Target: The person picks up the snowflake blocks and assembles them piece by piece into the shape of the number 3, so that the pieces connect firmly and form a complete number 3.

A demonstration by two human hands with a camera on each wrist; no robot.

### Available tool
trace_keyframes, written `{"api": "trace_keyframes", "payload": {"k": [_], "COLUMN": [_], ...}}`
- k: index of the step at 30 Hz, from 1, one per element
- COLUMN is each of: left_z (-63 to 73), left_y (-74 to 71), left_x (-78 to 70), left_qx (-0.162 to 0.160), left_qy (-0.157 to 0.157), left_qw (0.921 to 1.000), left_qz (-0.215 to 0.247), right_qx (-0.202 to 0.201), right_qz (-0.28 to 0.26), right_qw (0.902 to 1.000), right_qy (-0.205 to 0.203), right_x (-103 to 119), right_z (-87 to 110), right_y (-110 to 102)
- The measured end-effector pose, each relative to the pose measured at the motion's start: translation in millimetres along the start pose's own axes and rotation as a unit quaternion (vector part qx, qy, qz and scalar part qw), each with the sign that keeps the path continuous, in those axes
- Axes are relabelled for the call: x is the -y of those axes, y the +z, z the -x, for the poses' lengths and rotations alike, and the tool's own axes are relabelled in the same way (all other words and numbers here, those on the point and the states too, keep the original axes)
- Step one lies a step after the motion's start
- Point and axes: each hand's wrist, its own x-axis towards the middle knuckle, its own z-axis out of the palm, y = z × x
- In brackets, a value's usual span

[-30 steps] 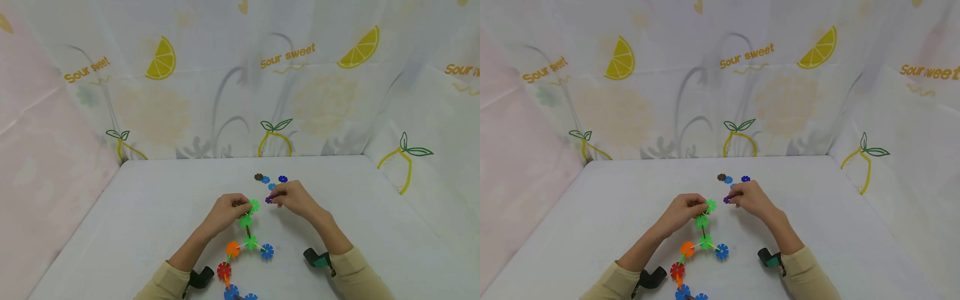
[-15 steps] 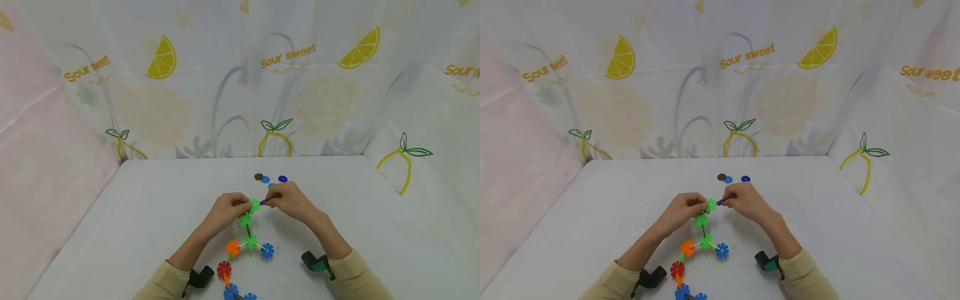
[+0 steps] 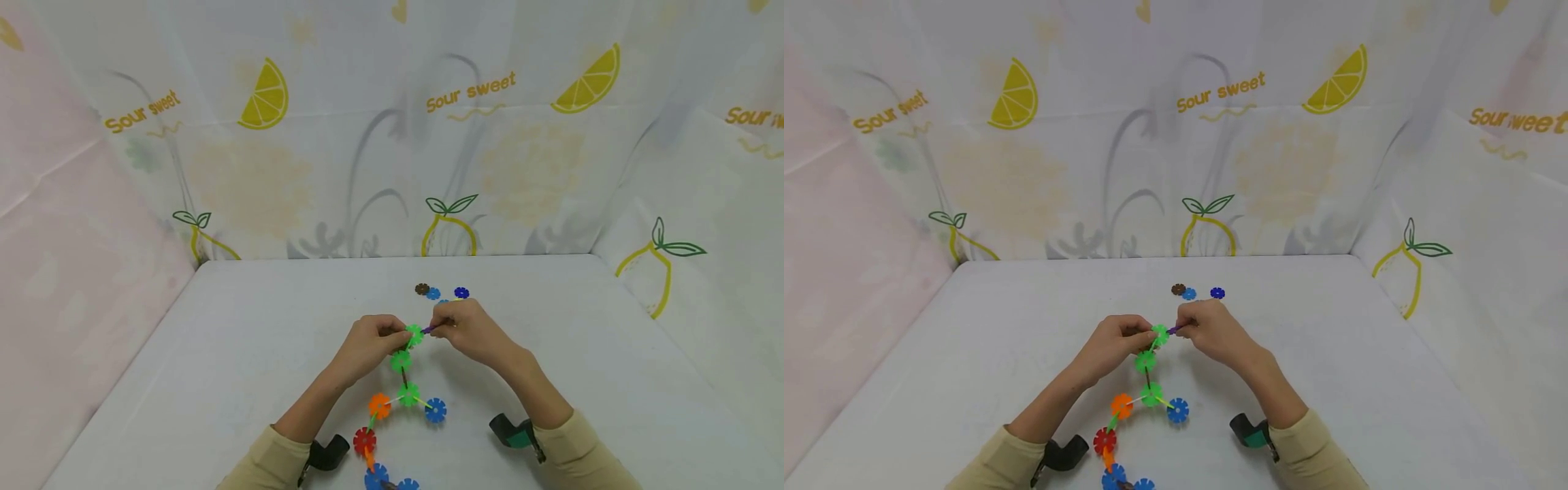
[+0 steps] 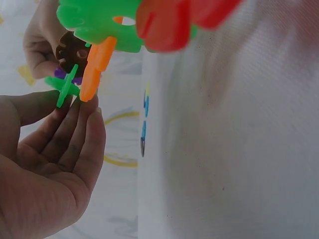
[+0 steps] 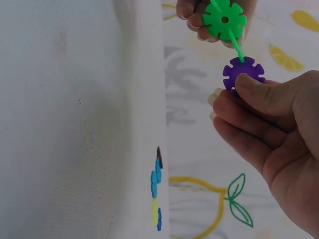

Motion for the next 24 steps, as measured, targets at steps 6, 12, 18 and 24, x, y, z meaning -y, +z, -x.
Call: {"api": "trace_keyframes", "payload": {"k": [6, 12, 18, 24], "left_z": [-0.3, -1.9, -3.2, -2.4], "left_y": [1.4, 3.7, 5.7, 6.7], "left_x": [-2.0, -0.5, 0.9, 1.9], "left_qx": [-0.022, -0.043, -0.055, -0.07], "left_qy": [-0.002, 0.0, -0.004, -0.005], "left_qw": [0.9997, 0.9988, 0.998, 0.9968], "left_qz": [-0.006, -0.022, -0.03, -0.038], "right_qx": [-0.006, -0.014, -0.025, -0.035], "right_qz": [0.049, 0.076, 0.084, 0.107], "right_qw": [0.9987, 0.9968, 0.9959, 0.9931], "right_qy": [-0.013, -0.021, -0.025, -0.033], "right_x": [2, 8, 12, 13], "right_z": [-0.4, 0.7, 1.8, 0.8], "right_y": [3, 6, 9, 14]}}
